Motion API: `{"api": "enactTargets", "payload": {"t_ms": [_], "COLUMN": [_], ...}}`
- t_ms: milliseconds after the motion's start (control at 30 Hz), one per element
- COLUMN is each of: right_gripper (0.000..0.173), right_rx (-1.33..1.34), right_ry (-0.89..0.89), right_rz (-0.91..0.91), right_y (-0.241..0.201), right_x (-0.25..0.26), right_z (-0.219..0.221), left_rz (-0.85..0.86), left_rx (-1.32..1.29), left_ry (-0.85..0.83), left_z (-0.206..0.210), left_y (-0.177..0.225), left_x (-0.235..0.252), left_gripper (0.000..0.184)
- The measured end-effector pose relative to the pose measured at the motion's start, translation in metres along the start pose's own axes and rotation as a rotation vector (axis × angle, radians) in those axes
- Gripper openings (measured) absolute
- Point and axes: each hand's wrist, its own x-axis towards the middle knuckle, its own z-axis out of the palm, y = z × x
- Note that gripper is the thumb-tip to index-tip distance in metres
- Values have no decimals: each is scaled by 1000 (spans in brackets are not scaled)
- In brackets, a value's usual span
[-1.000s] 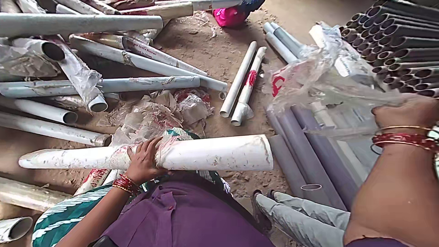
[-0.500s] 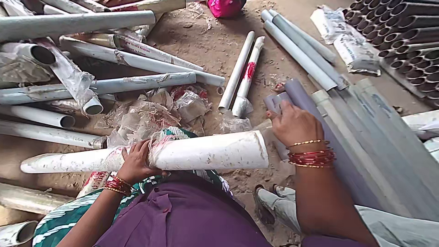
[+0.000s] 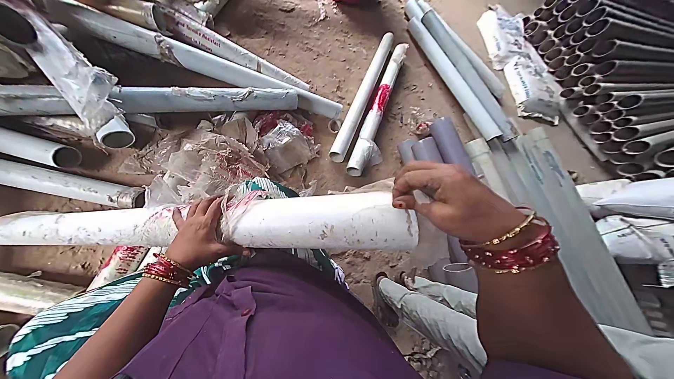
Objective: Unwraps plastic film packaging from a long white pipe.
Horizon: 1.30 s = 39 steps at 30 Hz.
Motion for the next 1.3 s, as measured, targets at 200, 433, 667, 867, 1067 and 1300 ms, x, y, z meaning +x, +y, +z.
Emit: {"api": "enactTargets", "payload": {"t_ms": [200, 433, 667, 867, 1067, 1300], "right_gripper": [17, 19, 6, 16, 40, 16], "right_rx": [-96, 131, -498, -278, -232, -390], "right_ry": [84, -80, -83, 231, 364, 195], "right_rz": [-131, -210, 870, 715, 196, 182], "right_y": [-15, -55, -65, -24, -51, -69], "right_x": [-20, -63, -90, -72, -33, -2], "right_z": [7, -3, -25, -6, 12, 55], "left_rz": [-26, -46, -63, -42, -25, 2], "left_rx": [-18, -26, -148, -56, -26, -11], "left_ry": [-89, -104, -317, -264, -122, -73], "left_z": [-8, -13, -32, -25, -11, -6], "left_y": [4, 1, -10, -4, 1, 0], "left_x": [5, 11, 55, 35, 11, 9], "left_gripper": [124, 132, 135, 122, 120, 117]}}
